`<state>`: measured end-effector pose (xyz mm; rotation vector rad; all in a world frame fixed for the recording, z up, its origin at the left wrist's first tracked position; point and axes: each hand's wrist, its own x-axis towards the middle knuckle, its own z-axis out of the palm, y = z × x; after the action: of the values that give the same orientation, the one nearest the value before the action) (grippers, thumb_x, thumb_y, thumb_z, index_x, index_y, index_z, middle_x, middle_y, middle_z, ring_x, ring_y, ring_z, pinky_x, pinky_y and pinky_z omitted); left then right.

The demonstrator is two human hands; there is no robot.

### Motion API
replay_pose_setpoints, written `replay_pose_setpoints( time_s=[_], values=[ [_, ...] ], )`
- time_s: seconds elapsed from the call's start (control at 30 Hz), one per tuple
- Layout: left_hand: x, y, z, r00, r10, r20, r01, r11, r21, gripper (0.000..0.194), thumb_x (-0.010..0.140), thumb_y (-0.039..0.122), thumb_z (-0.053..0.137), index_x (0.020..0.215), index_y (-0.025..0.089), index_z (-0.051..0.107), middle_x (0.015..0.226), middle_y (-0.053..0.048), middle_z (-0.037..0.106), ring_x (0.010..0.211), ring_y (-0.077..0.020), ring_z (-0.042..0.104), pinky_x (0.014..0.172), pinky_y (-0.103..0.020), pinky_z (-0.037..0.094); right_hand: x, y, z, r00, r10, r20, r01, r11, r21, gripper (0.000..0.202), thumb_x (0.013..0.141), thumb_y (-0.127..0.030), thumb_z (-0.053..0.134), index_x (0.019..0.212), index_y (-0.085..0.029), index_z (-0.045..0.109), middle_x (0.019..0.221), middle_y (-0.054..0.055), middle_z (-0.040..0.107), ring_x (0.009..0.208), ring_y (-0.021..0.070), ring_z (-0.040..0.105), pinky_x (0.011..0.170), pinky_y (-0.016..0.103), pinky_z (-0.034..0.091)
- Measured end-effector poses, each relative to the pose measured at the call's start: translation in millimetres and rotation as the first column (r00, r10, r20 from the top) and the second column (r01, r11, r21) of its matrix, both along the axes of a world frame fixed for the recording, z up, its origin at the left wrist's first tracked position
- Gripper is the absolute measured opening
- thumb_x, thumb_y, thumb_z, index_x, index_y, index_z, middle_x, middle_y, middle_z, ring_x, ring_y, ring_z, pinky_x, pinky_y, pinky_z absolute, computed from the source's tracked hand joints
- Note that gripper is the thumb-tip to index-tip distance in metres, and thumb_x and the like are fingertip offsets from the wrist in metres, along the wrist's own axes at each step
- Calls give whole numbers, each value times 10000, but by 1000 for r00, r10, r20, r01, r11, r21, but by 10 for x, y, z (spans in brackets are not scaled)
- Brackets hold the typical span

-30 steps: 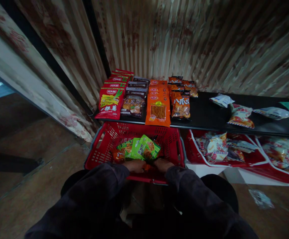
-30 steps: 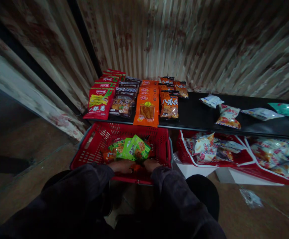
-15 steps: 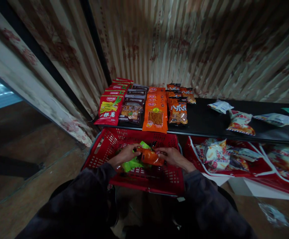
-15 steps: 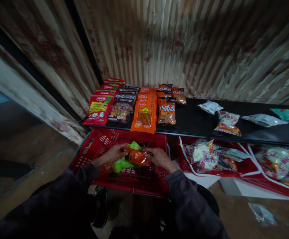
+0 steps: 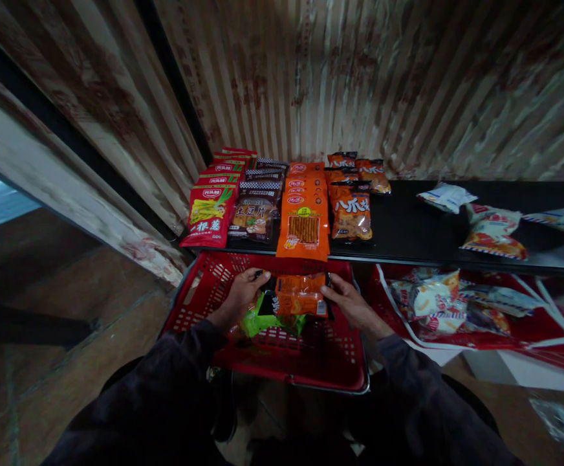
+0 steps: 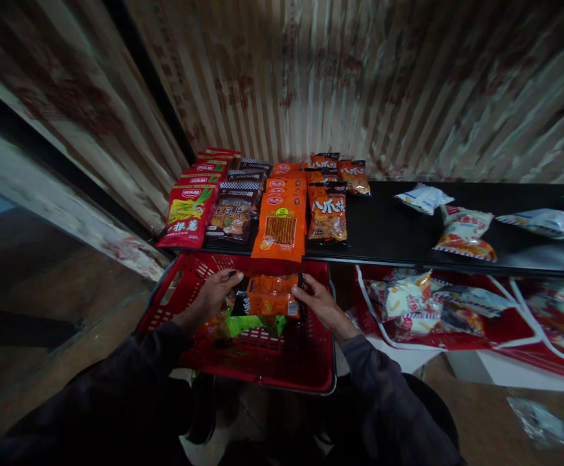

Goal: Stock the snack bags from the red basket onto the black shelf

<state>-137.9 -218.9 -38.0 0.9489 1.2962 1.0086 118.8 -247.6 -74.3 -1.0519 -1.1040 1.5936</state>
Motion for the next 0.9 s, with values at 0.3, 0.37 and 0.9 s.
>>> replay_pose_setpoints(
  time_s=[0.3, 0.37, 0.9],
  values=[
    [29, 38, 110, 973, -20, 232, 36, 997, -64, 352, 598, 404, 866, 752, 156, 670, 694, 21, 638, 584, -70, 533, 558, -194, 401, -34, -113, -72, 981, -185, -53, 170, 963, -207, 437, 554, -517, 884, 813, -230, 679, 738, -34, 654, 693, 140, 574, 701, 275, 468],
    [-3, 35, 121, 977, -43, 210, 58, 996, -64, 346, 590, 388, 868, 761, 159, 673, 715, 15, 645, 622, -84, 551, 590, -205, 405, -49, -149, -46, 974, -218, -61, 200, 954, -223, 444, 535, -503, 900, 803, -229, 676, 715, -40, 642, 666, 130, 554, 683, 270, 458],
    [-179, -146, 42, 928, -29, -372, 130, 959, 250, 220, 811, 404, 593, 741, 216, 502, 692, 40, 500, 678, -133, 470, 629, -252, 365, -189, -210, -125, 971, -230, 57, 236, 960, -150, 415, 600, -544, 848, 778, -233, 638, 716, -25, 647, 675, 169, 570, 685, 318, 476]
  ],
)
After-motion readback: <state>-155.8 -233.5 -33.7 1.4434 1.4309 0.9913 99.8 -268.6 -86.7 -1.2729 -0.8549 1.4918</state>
